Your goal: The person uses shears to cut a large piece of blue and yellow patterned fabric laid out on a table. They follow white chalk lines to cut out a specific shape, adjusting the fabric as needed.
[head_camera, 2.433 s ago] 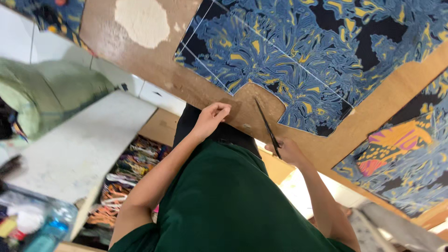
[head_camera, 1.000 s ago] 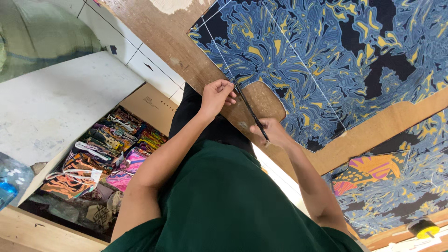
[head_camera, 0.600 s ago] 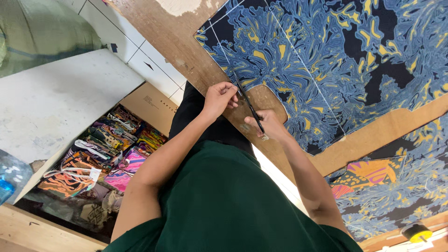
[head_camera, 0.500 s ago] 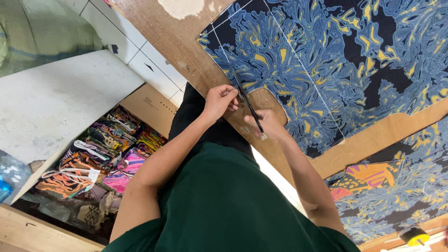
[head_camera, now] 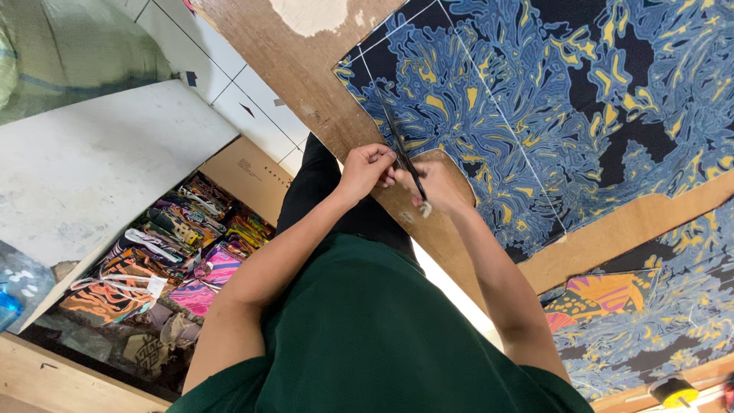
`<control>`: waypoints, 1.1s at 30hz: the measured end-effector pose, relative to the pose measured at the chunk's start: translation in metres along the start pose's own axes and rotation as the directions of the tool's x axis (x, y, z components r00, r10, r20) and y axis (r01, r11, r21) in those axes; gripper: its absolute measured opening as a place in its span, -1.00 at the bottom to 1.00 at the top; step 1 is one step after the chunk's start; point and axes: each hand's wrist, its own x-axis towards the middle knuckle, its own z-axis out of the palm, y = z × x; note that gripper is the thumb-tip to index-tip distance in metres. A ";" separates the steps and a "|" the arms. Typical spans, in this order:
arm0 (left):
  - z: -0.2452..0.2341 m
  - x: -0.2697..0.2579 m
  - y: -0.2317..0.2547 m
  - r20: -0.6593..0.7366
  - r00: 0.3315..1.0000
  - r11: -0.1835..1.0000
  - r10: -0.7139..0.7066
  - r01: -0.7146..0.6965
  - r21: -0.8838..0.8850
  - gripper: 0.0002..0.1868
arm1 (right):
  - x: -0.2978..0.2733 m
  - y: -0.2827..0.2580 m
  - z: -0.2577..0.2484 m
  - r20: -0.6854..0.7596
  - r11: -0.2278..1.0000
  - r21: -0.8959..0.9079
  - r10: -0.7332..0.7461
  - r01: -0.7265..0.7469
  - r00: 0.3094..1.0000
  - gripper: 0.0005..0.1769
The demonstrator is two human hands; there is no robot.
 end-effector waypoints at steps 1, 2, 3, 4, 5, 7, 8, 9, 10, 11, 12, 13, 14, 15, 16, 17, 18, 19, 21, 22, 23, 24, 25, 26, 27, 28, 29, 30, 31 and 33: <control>0.000 0.000 -0.001 -0.004 1.000 1.000 0.007 -0.007 0.012 -0.82 | 0.005 -0.003 -0.001 0.013 1.000 0.010 -0.019 0.019 1.000 -0.42; 0.000 0.000 -0.001 -0.008 1.000 1.000 0.015 -0.015 0.024 -0.82 | 0.008 -0.005 -0.001 0.016 0.999 0.014 -0.035 0.035 0.999 -0.43; -0.001 0.000 -0.001 -0.007 1.000 1.000 0.006 -0.006 0.019 -0.82 | 0.012 -0.007 -0.001 0.020 0.998 0.017 -0.055 0.054 0.998 -0.45; -0.001 -0.001 -0.001 -0.007 1.000 1.000 -0.003 0.003 0.014 -0.82 | 0.014 -0.008 0.000 0.023 0.997 0.021 -0.074 0.074 0.997 -0.47; -0.001 0.000 -0.001 -0.006 1.000 1.000 -0.012 0.012 0.006 -0.83 | 0.014 -0.010 0.000 0.020 0.997 0.008 -0.075 0.074 0.997 -0.47; -0.001 0.001 -0.001 -0.012 1.000 1.000 -0.004 0.004 0.028 -0.83 | 0.012 -0.011 0.001 0.014 0.997 -0.021 -0.075 0.076 0.997 -0.47; 0.000 0.000 -0.001 -0.016 1.000 0.999 0.001 0.000 0.038 -0.83 | 0.010 -0.012 0.001 0.008 0.997 -0.020 -0.071 0.071 0.997 -0.45; -0.001 0.001 -0.001 -0.010 1.000 0.999 0.005 -0.005 0.034 -0.82 | 0.008 -0.014 0.002 0.003 0.997 -0.018 -0.069 0.070 0.998 -0.43; -0.001 0.001 -0.001 -0.005 1.000 0.999 0.009 -0.009 0.031 -0.82 | 0.008 -0.017 0.002 -0.003 0.998 -0.015 -0.068 0.068 0.998 -0.41; -0.002 0.002 0.000 -0.001 1.000 1.000 0.014 -0.014 0.028 -0.82 | 0.011 -0.022 0.002 -0.006 0.998 -0.020 -0.062 0.062 0.998 -0.43; -0.003 0.004 0.000 0.010 1.000 0.999 0.029 -0.029 0.026 -0.80 | 0.015 -0.027 0.001 -0.010 0.998 -0.026 -0.057 0.056 0.998 -0.44; -0.004 0.003 -0.002 0.022 0.999 0.999 0.034 -0.035 0.027 -0.79 | 0.018 -0.029 0.003 -0.013 0.999 -0.024 -0.044 0.043 0.999 -0.45; -0.005 0.002 -0.006 0.035 0.999 0.999 0.039 -0.040 0.027 -0.77 | 0.023 -0.033 0.004 0.000 0.998 -0.007 -0.066 0.066 0.998 -0.44; -0.006 0.002 -0.008 0.041 0.998 0.999 0.040 -0.041 0.028 -0.78 | 0.030 -0.038 0.004 0.012 0.996 0.009 -0.093 0.093 0.996 -0.43; -0.006 0.003 -0.011 0.048 0.998 0.999 0.041 -0.043 0.028 -0.78 | 0.032 -0.041 0.004 0.023 0.993 0.024 -0.119 0.118 0.993 -0.41; -0.007 0.005 -0.011 0.056 0.997 0.998 0.047 -0.049 0.031 -0.79 | 0.034 -0.045 0.005 0.023 0.993 0.023 -0.120 0.120 0.992 -0.41; -0.008 0.007 -0.011 0.041 0.999 0.998 0.031 -0.034 0.050 -0.80 | 0.036 -0.050 0.006 0.023 0.992 0.022 -0.121 0.121 0.992 -0.41; -0.008 0.009 -0.010 0.024 1.000 0.998 0.016 -0.017 0.066 -0.81 | 0.036 -0.055 0.007 0.026 0.993 0.019 -0.121 0.120 0.992 -0.41; -0.006 0.007 -0.009 0.016 1.000 0.997 0.017 -0.018 0.073 -0.81 | 0.031 -0.062 0.008 0.019 0.993 -0.006 -0.119 0.119 0.993 -0.44; -0.002 0.001 -0.007 0.026 0.999 0.997 0.035 -0.036 0.065 -0.80 | 0.025 -0.063 0.008 0.014 0.993 -0.018 -0.118 0.118 0.993 -0.46; -0.002 -0.003 0.000 0.036 0.998 0.996 0.057 -0.059 0.061 -0.80 | 0.021 -0.066 0.008 -0.004 0.993 -0.085 -0.080 0.079 0.997 -0.48; -0.001 -0.011 0.008 0.010 0.995 0.983 0.095 -0.096 0.157 -0.83 | 0.013 -0.067 0.006 -0.025 0.988 -0.150 -0.043 0.039 0.999 -0.50; -0.002 -0.018 0.020 -0.014 0.989 0.957 0.145 -0.137 0.258 -0.86 | 0.009 -0.069 0.008 -0.047 0.977 -0.213 -0.019 0.008 0.999 -0.53; -0.003 -0.027 0.032 -0.035 0.980 0.918 0.197 -0.172 0.357 -0.88 | 0.000 -0.067 0.008 -0.042 0.983 -0.176 -0.052 0.044 0.998 -0.53; -0.006 -0.039 0.045 -0.056 0.932 0.823 0.357 -0.286 0.490 -0.90 | -0.010 -0.061 0.008 -0.030 0.987 -0.140 -0.085 0.080 0.996 -0.53; -0.012 -0.052 0.057 -0.051 0.860 0.695 0.508 -0.373 0.615 -0.90 | -0.016 -0.055 0.010 -0.051 0.980 -0.190 -0.075 0.064 0.996 -0.51; -0.018 -0.061 0.071 -0.015 0.766 0.538 0.642 -0.436 0.722 -0.90 | -0.023 -0.048 0.010 -0.082 0.970 -0.239 -0.065 0.044 0.995 -0.48; -0.027 -0.064 0.087 0.049 0.676 0.414 0.735 -0.505 0.757 -0.89 | -0.027 -0.039 0.014 -0.092 0.980 -0.182 -0.100 0.082 0.991 -0.53; -0.040 -0.063 0.103 0.125 0.575 0.281 0.809 -0.564 0.777 -0.87 | -0.028 -0.031 0.018 -0.112 0.985 -0.125 -0.133 0.119 0.985 -0.58; -0.069 -0.051 0.133 0.102 0.591 0.417 0.800 -0.671 0.613 -0.90 | -0.029 -0.015 0.023 -0.151 0.989 -0.098 -0.125 0.111 0.981 -0.54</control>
